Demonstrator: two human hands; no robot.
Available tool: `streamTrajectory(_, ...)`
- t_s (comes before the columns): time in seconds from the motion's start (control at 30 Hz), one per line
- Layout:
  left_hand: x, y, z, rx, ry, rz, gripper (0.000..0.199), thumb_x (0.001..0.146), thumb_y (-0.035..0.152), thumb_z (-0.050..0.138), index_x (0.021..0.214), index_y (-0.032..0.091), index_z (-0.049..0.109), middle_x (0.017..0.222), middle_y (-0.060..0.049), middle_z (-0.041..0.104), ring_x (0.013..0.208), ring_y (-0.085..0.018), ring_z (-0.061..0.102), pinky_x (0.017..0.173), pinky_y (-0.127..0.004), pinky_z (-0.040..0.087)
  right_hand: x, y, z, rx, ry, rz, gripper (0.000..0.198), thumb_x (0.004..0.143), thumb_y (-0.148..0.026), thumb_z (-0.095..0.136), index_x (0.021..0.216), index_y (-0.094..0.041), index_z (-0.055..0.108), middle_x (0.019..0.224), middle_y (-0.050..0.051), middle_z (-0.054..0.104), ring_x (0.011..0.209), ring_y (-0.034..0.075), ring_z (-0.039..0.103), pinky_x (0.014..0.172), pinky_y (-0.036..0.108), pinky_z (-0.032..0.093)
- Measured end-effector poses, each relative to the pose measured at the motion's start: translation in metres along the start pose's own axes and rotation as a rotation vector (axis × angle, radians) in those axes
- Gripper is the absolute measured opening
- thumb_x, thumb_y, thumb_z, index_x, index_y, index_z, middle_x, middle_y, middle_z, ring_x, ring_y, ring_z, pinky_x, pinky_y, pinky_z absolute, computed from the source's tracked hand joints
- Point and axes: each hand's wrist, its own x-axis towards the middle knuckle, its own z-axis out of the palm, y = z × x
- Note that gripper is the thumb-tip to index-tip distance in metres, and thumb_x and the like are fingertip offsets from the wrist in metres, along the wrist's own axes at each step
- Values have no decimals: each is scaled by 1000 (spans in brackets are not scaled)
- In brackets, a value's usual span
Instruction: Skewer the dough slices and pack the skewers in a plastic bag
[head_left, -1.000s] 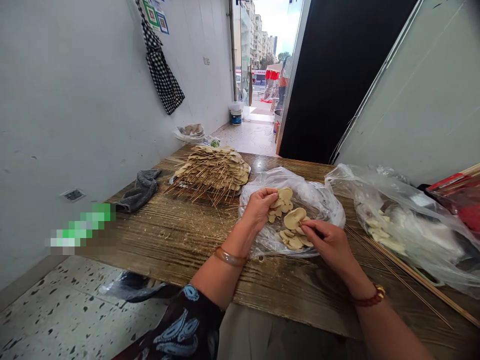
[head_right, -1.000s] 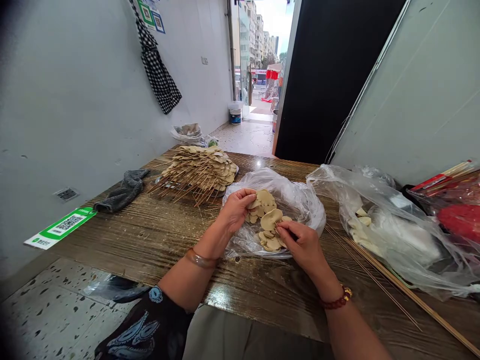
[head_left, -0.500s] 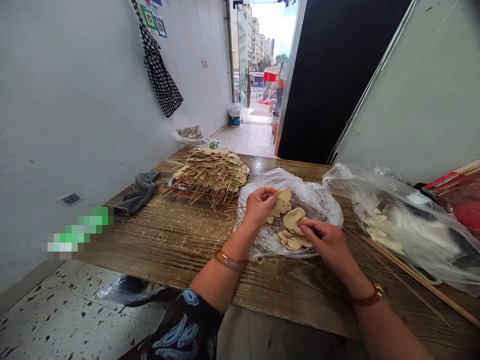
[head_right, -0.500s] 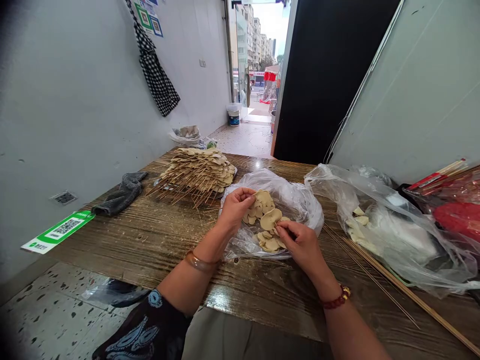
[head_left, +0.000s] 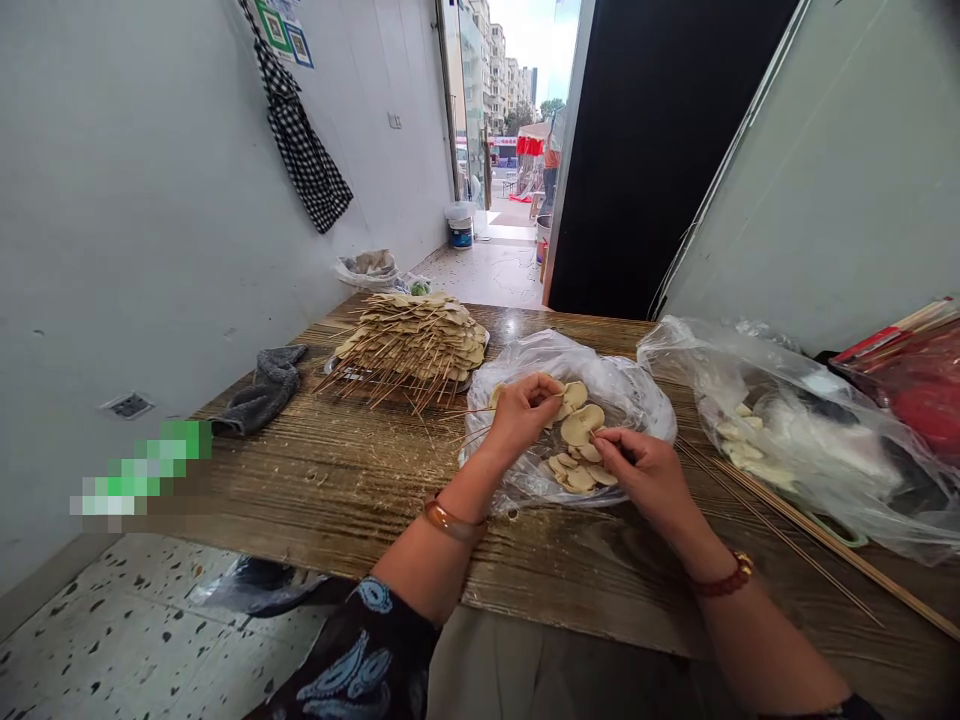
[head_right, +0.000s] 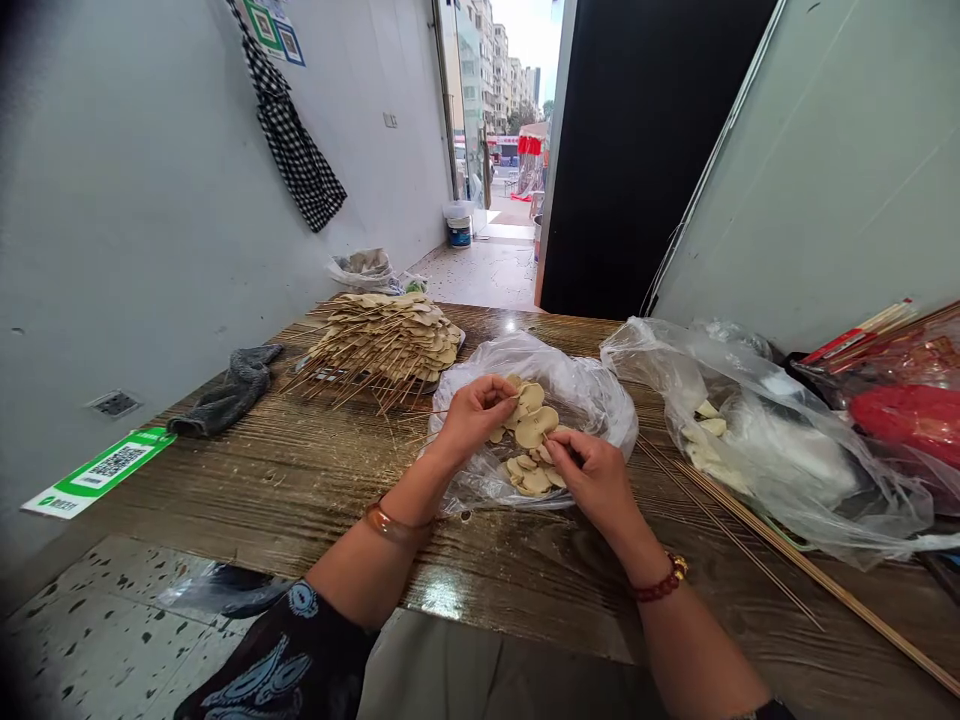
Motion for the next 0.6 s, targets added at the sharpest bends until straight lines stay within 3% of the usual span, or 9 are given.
streamTrajectory(0.07,-1,1,2,-70,-56,-31,16,66,22,72,76,13,64,65,1,60,57,-7,50,54,-18,36,0,0,0,45,5,26,28,86,-39,54,84,-17,71,70,3,68,62,17,61,54,25,44)
streamTrajectory(0.27,-4,4,3,-366,-69,-257,41,65,43,78,91,14,67,79,-2,65,69,-11,58,64,-23,47,0,-4,1,157,43,93,28,85,-42,57,84,-16,69,63,0,62,57,13,53,51,23,40)
streamTrajectory(0.4,-6,0,6,-446,-179,-323,44,60,40,82,92,12,69,82,-4,67,72,-12,61,68,-24,48,0,-3,3,168,11,70,28,86,-42,56,85,-17,69,67,1,64,57,13,53,51,23,39)
streamTrajectory(0.6,-2,0,0,-476,-65,-281,41,56,32,85,88,10,69,74,-3,68,64,-10,60,60,-19,48,-1,-1,3,120,-42,40,28,85,-41,57,90,-17,71,77,4,70,66,16,58,58,26,44)
